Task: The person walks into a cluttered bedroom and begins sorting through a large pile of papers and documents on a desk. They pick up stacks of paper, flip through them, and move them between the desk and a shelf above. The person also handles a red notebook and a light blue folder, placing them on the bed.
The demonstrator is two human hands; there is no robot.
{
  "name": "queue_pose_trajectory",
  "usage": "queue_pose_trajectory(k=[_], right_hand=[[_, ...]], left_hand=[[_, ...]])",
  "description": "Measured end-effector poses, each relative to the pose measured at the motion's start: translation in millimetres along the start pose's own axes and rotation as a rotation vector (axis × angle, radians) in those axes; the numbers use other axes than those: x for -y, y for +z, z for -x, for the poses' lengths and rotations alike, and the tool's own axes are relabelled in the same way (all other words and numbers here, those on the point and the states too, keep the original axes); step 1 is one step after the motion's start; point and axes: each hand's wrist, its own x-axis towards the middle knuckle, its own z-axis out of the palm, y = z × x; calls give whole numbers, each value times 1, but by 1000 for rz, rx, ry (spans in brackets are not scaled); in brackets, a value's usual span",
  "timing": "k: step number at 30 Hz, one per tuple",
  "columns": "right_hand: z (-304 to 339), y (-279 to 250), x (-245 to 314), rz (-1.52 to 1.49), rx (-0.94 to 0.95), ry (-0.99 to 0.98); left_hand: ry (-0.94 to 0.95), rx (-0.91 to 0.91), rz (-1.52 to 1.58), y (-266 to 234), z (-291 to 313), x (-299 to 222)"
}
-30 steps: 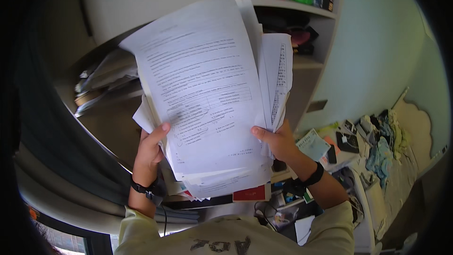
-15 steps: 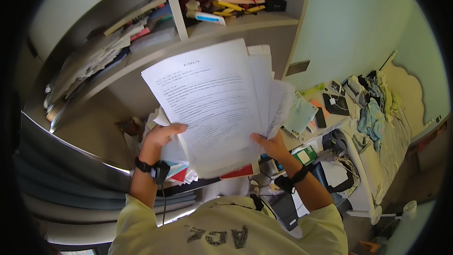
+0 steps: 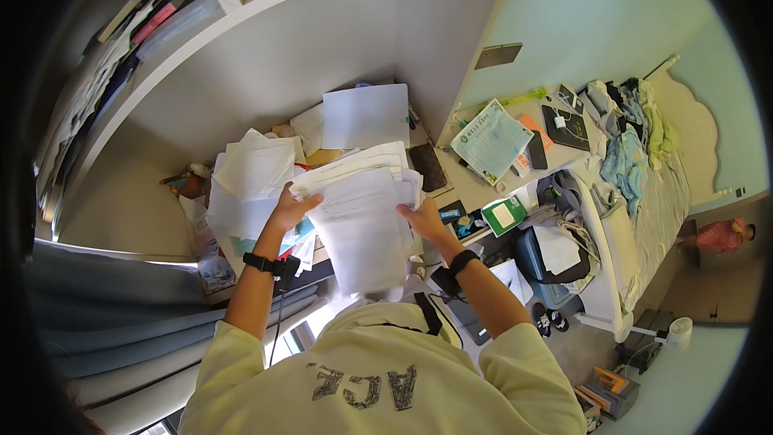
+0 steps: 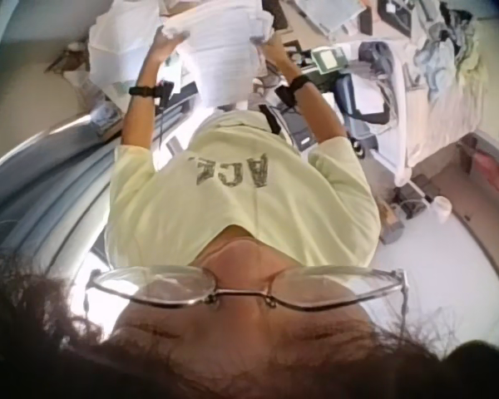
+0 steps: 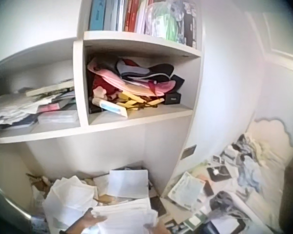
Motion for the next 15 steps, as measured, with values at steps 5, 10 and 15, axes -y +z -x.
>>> queue_pose_trajectory(k=[5, 10, 15], right_hand=[[-9, 3, -17, 120, -116, 5], [-23, 10, -8, 61, -87, -23], [-44, 6, -27, -45, 50, -11]], left_hand=[[91, -117, 25, 12, -12, 15], [81, -244, 90, 12, -20, 17], [53, -258, 213, 6, -40, 11]])
